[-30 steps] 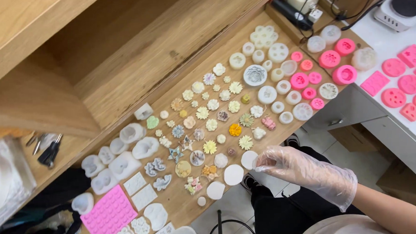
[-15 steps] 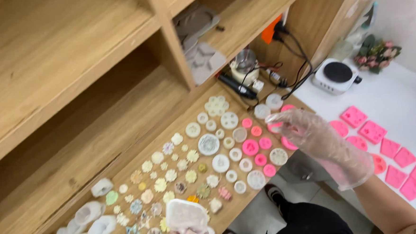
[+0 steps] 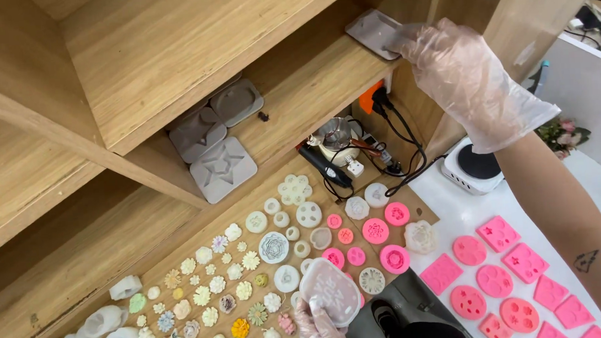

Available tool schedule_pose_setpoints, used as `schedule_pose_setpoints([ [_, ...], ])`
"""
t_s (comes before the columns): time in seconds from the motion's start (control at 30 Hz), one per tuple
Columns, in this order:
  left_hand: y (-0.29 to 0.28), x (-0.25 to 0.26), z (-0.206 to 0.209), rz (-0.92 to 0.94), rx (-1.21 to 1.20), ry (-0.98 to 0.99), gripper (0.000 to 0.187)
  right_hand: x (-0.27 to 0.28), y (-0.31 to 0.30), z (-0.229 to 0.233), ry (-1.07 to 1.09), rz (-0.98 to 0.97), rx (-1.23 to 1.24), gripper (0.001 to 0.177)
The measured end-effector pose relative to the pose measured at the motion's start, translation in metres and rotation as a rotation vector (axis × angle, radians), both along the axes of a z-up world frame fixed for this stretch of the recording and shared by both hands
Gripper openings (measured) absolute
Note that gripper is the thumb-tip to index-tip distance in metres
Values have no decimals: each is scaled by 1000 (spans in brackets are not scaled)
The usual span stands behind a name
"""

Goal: Organizing and inspecting various silicone candle and soap molds on a workbench and shelving unit.

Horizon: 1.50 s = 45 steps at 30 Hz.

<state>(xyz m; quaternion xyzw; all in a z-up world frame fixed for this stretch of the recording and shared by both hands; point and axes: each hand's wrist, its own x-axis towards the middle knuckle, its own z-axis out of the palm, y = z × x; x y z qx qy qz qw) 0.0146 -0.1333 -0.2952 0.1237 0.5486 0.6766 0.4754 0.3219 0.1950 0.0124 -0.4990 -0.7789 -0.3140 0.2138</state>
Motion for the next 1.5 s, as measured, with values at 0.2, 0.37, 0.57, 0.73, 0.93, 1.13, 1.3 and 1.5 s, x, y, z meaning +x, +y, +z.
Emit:
schedule_pose_setpoints([
  [0.2, 57, -9, -77, -11, 82, -21, 44, 18, 24, -27, 9, -42, -196, 30],
  [0.37, 57, 7, -59, 4, 43, -3, 45, -6, 8, 5, 175, 77, -207, 39],
  [0.57, 72, 22, 2, 77, 10, -2, 40, -18, 1, 25, 92, 153, -74, 27],
  [0.73, 95, 30, 127, -44, -120, -6, 46, -16, -4, 14, 61, -20, -52, 12],
  [0.93, 169, 27, 273, -497, 219, 215, 52, -26, -19, 22, 164, 64, -32, 31],
  [1.13, 340, 59, 309, -648, 439, 267, 44, -8, -2, -13, 308, 16, -93, 23],
  [1.3, 384, 62, 341, -672, 111, 536, 34, -5, 6, -17, 377, -20, -160, 29],
  [1.5, 416, 46, 347, -732, 66, 841, 37, -2, -2, -8, 378, 63, -169, 38],
])
